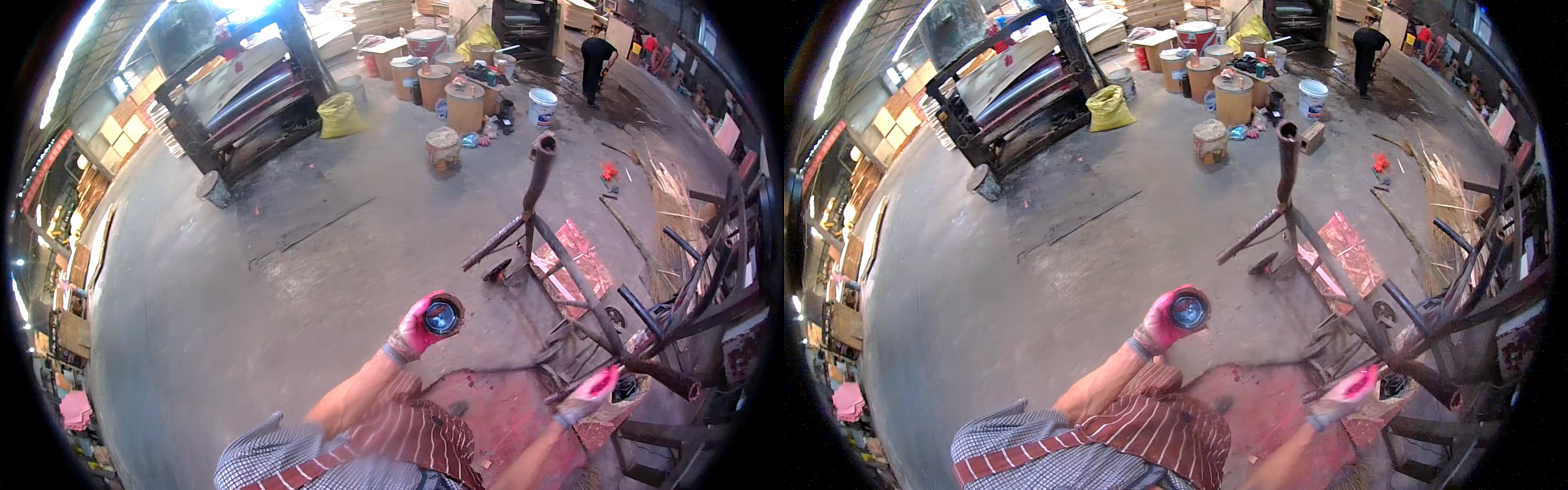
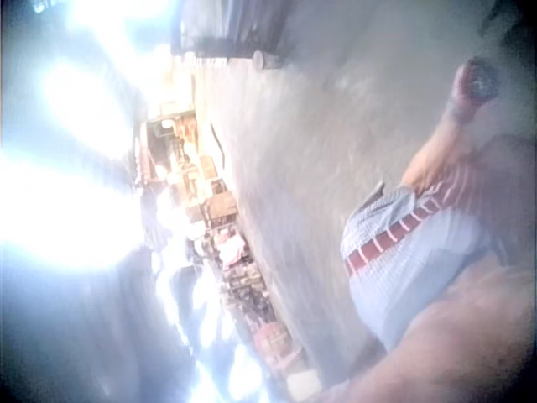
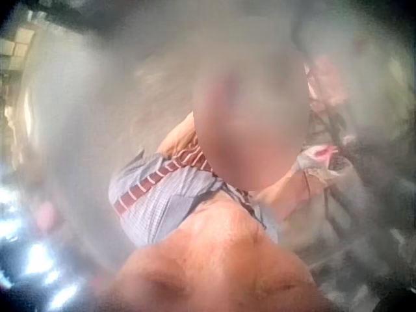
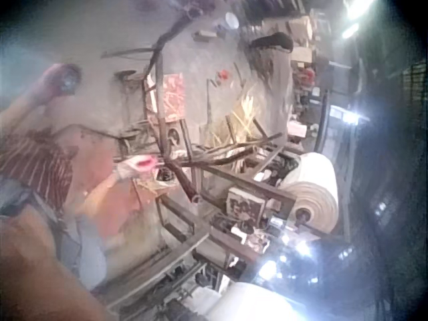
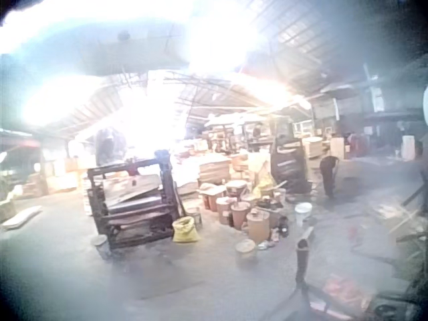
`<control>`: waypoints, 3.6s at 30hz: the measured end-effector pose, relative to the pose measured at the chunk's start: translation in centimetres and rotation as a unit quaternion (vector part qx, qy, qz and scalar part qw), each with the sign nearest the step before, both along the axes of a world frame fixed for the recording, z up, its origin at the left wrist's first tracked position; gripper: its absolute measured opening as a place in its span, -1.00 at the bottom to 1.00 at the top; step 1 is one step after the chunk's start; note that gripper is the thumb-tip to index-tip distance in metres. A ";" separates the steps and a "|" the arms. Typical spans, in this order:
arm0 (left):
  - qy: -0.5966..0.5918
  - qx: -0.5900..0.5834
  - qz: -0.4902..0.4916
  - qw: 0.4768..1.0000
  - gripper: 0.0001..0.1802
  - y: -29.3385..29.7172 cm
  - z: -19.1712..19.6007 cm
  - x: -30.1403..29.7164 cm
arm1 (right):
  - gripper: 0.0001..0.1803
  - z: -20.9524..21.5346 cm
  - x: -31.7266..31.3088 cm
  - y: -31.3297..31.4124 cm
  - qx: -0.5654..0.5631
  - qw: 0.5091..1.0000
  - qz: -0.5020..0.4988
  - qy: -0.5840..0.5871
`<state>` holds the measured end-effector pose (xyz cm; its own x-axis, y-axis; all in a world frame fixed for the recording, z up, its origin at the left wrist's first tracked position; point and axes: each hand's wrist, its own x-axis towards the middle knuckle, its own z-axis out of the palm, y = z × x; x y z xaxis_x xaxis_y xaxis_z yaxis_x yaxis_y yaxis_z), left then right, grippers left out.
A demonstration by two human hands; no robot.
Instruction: The person sweeps the floor with a broom and then applies a liquid substance from a container to the edges of wood sheets as they are processed by a roller machine.
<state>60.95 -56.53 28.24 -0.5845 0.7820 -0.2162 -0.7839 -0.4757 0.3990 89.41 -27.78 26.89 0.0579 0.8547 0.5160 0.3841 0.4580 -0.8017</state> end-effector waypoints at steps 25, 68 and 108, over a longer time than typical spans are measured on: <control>-0.042 0.030 0.160 0.986 -0.43 -8.5 -3.2 -37.1 | -0.33 3.4 -58.3 -23.7 0.063 0.746 0.650 -0.129; 0.290 -0.216 0.411 0.837 -0.03 -11.4 -5.2 -128.3 | -0.72 5.7 -161.9 -21.6 0.132 0.508 0.798 -0.296; -0.058 -0.262 0.637 0.722 -0.33 -40.1 -12.6 -185.9 | -0.69 0.8 -256.9 -51.0 0.260 0.646 0.624 -0.356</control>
<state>-124.91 -96.65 15.63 -0.7115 -0.5824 -0.3931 0.1152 -0.6485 0.7524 -167.51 -78.80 27.72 -0.9183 -0.2911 0.2682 -0.3563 0.9032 -0.2394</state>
